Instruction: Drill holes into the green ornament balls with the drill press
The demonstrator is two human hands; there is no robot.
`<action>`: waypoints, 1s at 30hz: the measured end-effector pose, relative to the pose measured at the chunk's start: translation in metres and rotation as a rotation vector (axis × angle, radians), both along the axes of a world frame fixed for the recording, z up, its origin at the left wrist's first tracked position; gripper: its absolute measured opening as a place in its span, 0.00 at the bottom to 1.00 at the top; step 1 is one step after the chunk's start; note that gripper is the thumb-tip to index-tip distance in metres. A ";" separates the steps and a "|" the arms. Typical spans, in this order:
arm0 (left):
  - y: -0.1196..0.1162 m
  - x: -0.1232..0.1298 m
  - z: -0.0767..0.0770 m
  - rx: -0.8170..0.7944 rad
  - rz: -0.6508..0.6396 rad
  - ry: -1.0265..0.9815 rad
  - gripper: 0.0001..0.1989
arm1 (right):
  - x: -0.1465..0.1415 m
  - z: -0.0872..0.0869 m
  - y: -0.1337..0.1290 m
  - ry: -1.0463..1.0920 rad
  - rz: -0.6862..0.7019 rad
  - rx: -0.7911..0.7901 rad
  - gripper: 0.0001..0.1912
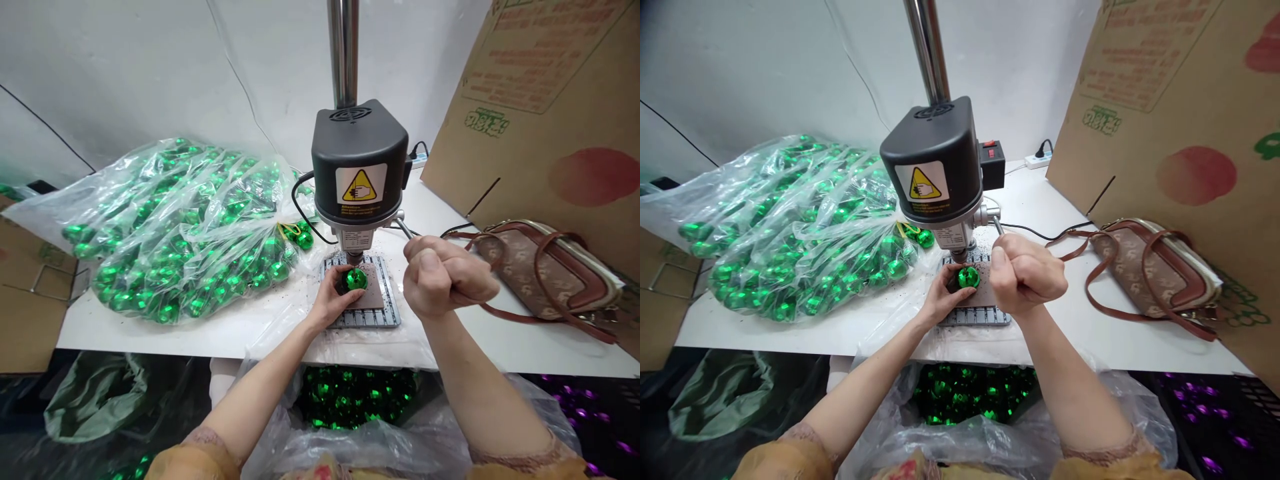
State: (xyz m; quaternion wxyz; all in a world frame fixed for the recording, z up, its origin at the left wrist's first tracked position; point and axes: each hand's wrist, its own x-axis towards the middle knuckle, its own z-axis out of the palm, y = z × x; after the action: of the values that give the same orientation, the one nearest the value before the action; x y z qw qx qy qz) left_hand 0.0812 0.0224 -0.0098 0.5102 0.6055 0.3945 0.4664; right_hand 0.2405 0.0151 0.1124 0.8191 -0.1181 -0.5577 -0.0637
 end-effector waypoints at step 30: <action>0.054 -0.070 0.049 0.497 0.131 1.019 0.10 | -0.012 0.078 -0.003 0.216 0.032 -0.427 0.23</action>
State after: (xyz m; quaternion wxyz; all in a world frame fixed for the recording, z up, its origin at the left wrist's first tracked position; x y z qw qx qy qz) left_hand 0.0114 0.0759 0.0387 0.0679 0.8300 0.5058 0.2250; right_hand 0.2286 0.0121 0.1907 0.8314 -0.2858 -0.4695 0.0818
